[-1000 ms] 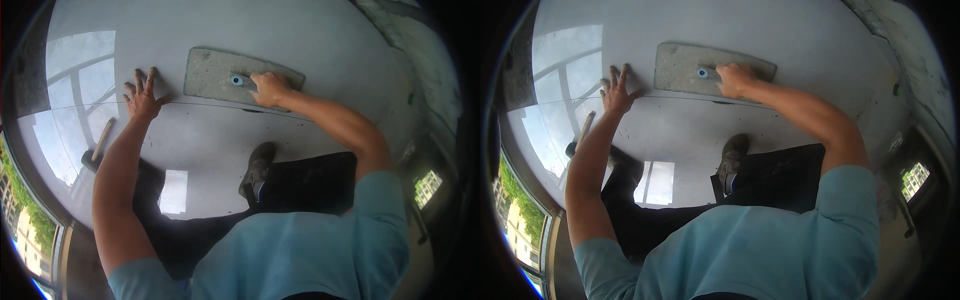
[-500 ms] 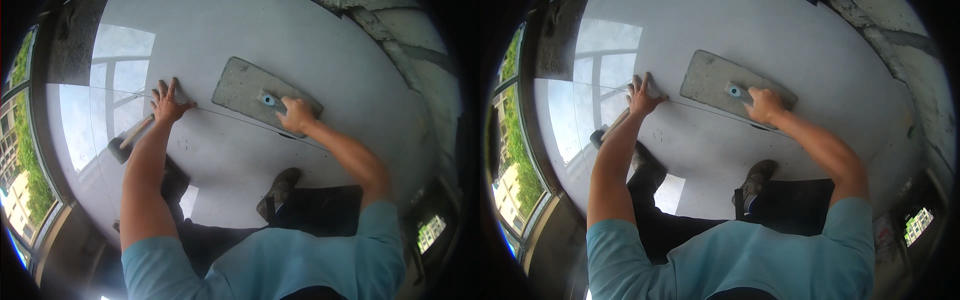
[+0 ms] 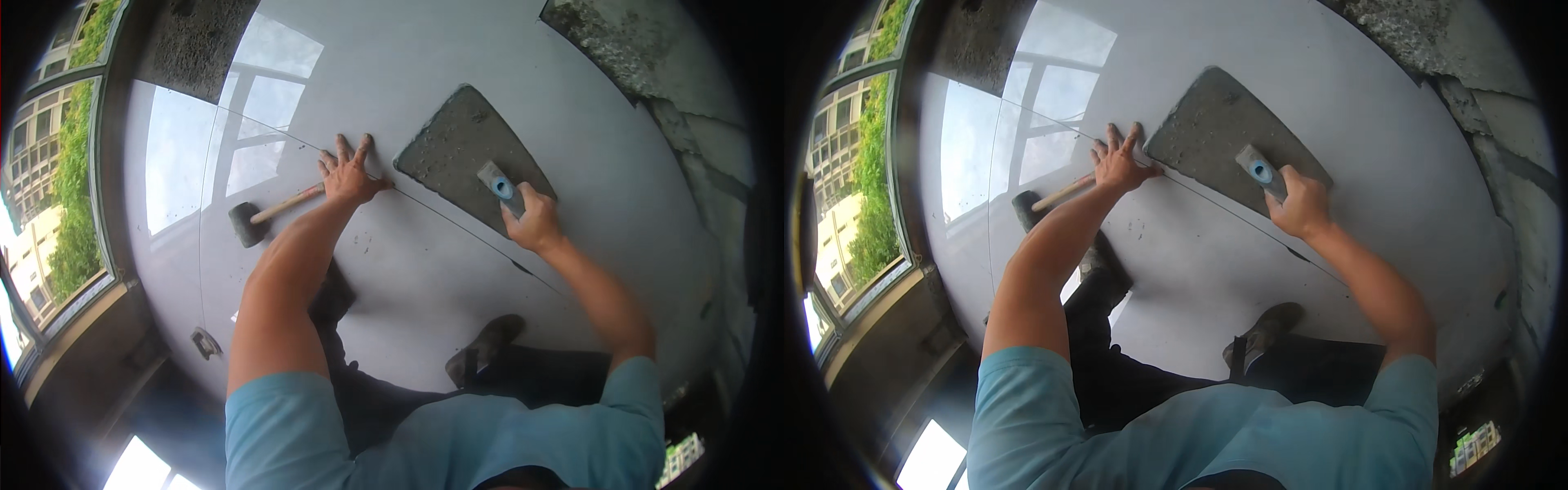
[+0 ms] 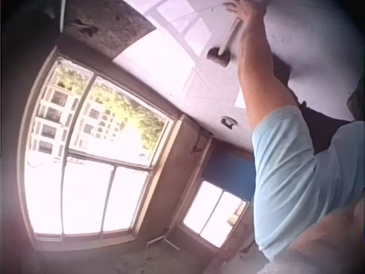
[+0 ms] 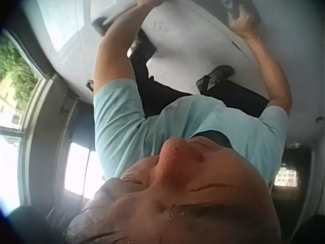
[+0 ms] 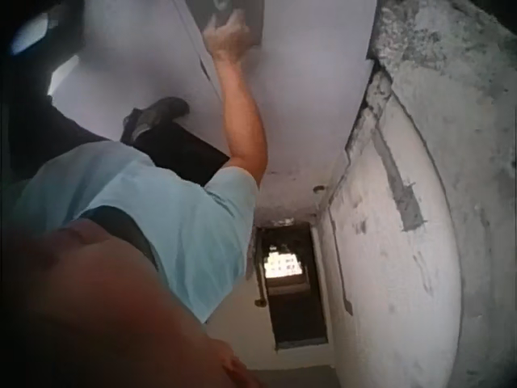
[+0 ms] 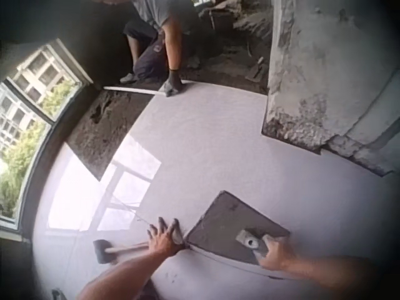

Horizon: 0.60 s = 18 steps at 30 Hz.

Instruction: The person places a floor tile on the mortar with an assistant, taps the tile with a rubber mallet to level it, and presses down on it using a hand float.

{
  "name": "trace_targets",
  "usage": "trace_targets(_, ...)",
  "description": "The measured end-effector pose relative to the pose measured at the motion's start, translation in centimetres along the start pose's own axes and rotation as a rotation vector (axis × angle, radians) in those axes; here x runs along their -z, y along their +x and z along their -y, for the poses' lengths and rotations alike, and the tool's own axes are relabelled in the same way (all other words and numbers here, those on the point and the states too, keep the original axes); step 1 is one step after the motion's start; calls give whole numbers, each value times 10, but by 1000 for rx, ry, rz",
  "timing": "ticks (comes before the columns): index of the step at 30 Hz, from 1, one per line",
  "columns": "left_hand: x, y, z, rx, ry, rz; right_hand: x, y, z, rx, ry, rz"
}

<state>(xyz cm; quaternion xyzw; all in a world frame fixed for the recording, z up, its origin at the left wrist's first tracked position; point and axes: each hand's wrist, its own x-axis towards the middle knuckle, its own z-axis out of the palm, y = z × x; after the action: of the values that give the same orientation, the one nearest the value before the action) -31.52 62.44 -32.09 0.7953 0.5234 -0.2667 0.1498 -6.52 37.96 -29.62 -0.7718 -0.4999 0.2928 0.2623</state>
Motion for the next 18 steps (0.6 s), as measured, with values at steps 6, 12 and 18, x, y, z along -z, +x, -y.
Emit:
trace_targets(6, -12, -6, -11, -28, -88, 51, -23, 62, 4, -335, -292, 301)
trace_targets(12, -2, -12, 3, -34, -83, 26, -20, 95, 45, -43, 22, -36)
trace_targets(18, -2, -9, 10, -59, -131, 57, -51, 148, 46, -274, -352, 314)
